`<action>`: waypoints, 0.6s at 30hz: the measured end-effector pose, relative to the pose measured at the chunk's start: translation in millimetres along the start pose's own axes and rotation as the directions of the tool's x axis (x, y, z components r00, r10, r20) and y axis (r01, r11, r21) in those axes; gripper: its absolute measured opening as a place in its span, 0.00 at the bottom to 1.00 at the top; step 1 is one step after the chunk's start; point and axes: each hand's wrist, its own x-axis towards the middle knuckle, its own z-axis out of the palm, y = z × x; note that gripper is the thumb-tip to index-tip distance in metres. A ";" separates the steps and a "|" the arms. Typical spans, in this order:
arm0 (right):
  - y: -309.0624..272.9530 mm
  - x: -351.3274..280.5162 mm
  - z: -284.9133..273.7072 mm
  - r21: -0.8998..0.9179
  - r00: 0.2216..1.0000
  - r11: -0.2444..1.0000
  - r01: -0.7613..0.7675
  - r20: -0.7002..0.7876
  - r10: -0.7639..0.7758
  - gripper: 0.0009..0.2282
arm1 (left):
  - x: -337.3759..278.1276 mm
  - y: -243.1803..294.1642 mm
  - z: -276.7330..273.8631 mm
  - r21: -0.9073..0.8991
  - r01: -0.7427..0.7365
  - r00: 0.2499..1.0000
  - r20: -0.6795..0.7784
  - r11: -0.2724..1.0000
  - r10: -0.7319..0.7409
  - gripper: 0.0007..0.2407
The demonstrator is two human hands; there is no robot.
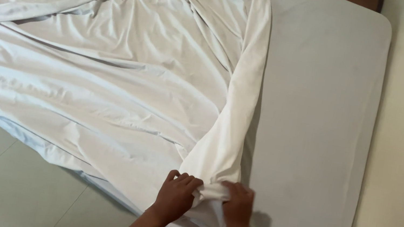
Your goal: The person spreads a white bedsheet over a mattress in a bedroom. They pull the sheet taut, smooth out wrinkles, and tuck the edges under the mattress on multiple sides. The person moves around the bed to adjust the sheet from different angles.
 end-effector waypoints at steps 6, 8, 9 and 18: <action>57.4 40.7 -49.7 -0.187 0.975 0.977 -0.107 -0.211 0.066 0.14 | 13.5 -15.2 -22.7 0.087 -0.004 0.997 -0.073 0.996 0.010 0.13; 59.0 51.8 -79.0 -0.211 0.966 0.969 -0.127 -0.247 0.073 0.14 | 19.7 -19.1 -49.4 0.104 0.013 0.992 -0.128 0.994 0.000 0.13; 58.4 59.4 -93.9 -0.232 0.956 0.962 -0.145 -0.282 0.076 0.13 | 23.5 -21.7 -64.3 0.121 0.035 0.983 -0.185 0.992 -0.012 0.14; 40.5 59.5 -123.4 -0.289 0.970 0.943 -0.162 -0.221 0.099 0.09 | 18.6 -86.7 -76.2 0.251 0.231 0.970 0.014 0.940 -0.242 0.09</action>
